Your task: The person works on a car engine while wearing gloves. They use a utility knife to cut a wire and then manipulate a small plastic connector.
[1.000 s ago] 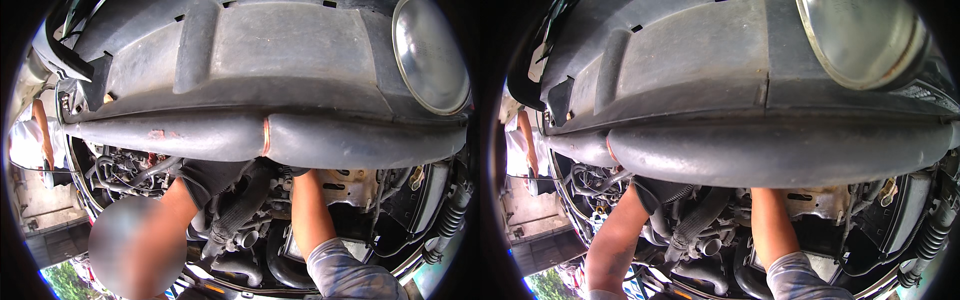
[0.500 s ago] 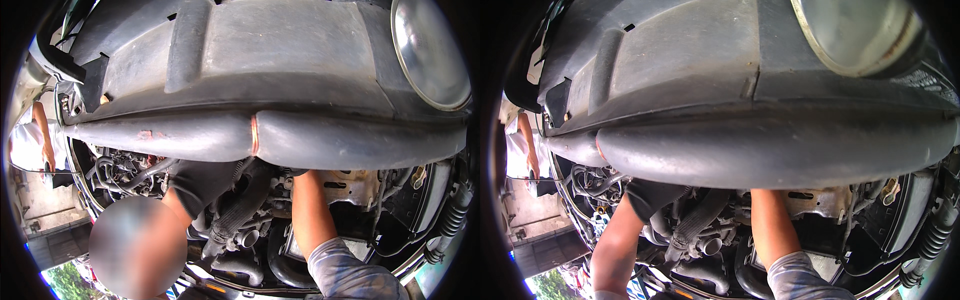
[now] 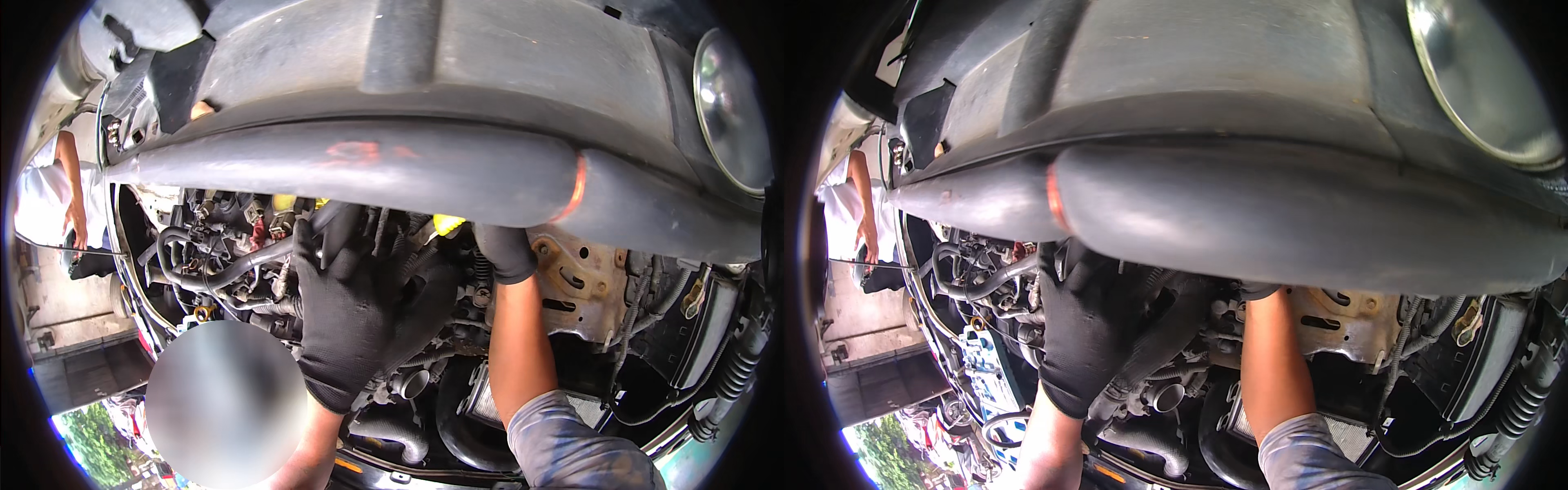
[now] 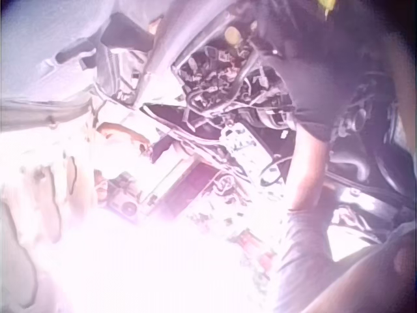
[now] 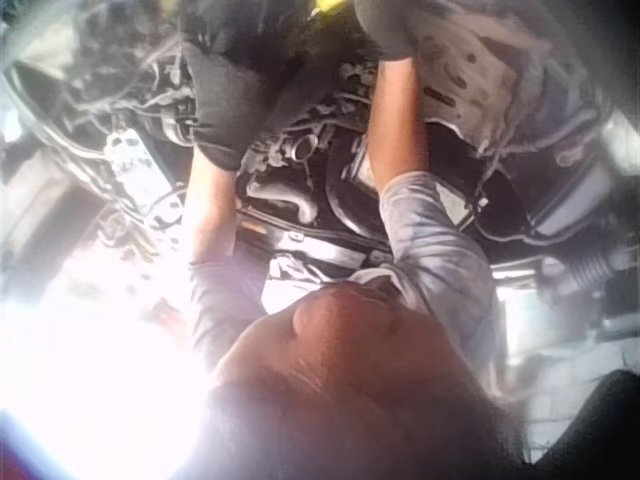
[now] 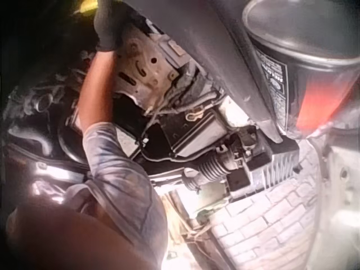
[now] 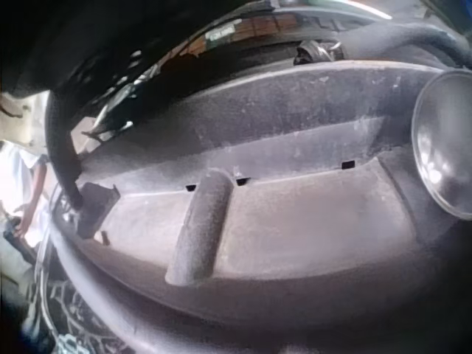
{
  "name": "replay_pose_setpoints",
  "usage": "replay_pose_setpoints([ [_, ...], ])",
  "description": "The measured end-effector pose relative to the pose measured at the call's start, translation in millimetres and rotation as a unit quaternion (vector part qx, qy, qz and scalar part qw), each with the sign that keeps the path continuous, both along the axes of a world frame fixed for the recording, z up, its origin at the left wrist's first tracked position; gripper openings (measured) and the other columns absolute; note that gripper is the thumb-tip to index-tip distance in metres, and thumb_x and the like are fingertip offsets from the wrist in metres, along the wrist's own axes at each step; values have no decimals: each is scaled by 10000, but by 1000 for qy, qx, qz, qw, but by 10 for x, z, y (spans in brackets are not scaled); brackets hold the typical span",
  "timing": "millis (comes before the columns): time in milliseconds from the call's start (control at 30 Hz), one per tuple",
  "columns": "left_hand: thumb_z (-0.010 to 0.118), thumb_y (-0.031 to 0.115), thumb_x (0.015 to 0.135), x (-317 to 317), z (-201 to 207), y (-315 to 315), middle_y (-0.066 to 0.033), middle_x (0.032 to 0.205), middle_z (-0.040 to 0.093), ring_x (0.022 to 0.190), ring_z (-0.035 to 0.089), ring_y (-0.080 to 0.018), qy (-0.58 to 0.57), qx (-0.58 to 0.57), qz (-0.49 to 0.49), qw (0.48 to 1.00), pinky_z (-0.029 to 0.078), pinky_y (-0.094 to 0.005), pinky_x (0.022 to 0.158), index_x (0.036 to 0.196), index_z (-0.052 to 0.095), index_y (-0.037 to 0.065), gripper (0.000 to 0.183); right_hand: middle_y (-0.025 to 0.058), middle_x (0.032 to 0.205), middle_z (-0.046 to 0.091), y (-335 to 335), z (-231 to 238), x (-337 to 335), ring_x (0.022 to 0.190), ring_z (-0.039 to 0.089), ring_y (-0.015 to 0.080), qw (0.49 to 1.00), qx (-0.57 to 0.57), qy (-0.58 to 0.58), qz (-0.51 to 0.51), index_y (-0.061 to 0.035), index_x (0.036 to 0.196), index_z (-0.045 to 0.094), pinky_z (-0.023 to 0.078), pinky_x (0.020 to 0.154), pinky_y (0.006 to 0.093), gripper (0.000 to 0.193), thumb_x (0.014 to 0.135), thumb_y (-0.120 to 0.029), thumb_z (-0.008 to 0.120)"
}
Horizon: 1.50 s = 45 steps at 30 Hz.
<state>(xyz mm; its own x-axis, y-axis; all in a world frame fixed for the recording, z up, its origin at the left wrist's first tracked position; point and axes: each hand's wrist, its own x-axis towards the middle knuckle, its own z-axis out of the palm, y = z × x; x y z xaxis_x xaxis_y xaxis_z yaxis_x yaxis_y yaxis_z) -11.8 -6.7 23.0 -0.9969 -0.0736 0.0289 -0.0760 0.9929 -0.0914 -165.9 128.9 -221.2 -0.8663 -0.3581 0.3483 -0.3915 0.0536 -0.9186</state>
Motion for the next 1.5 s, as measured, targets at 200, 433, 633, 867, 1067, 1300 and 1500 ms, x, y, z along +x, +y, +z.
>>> replay_pose_setpoints([
  [200,750,344,855,-5,65,17,-91,1465,611,1428,498,-301,-22,41,23,999,298,-743,1150,1398,680,239,557,123,1027,713,-54,72,-78,864,702,229,991,63,115,-27,19,1113,677,573,727,360,179,1001,-114,638],
  [433,740,350,842,38,-61,-45,-126,1132,736,1261,588,-283,35,72,9,997,225,-766,1194,1321,711,65,558,154,965,707,-173,282,6,834,694,268,936,-218,-271,57,15,1160,659,575,687,368,265,960,-158,666],
  [633,718,283,850,26,8,-20,-138,1287,672,1393,500,-308,-15,55,18,998,279,-728,1163,1360,701,155,526,154,956,710,-132,266,-37,836,701,269,963,-116,-235,61,16,1152,659,576,670,370,279,956,-183,669],
  [867,715,240,837,33,40,-32,-171,1316,641,1442,467,-348,-15,51,9,999,334,-676,1136,1337,717,199,502,161,962,713,-149,371,7,835,706,281,981,-27,-184,55,-12,1108,659,586,675,374,222,950,-166,664],
  [1067,733,279,848,33,11,-18,-167,1312,639,1432,474,-340,-9,39,15,999,334,-693,1123,1350,710,194,509,168,925,709,-150,229,-46,841,706,286,935,-214,-280,41,-15,1074,656,581,654,387,195,930,-147,656],
  [1300,744,339,857,67,-22,-38,-150,1372,631,1482,438,-310,-52,13,15,998,286,-745,1144,1382,692,173,553,152,950,700,-221,139,-4,858,705,271,871,-310,-374,73,-22,1095,660,578,640,377,193,947,-147,656],
  [1500,743,323,840,-3,51,-5,-162,1426,615,1478,442,-313,-36,33,23,999,303,-729,1144,1347,702,159,534,131,1047,707,-107,310,-27,900,719,280,994,-54,-80,49,-21,1135,658,600,720,391,203,950,-102,687],
])
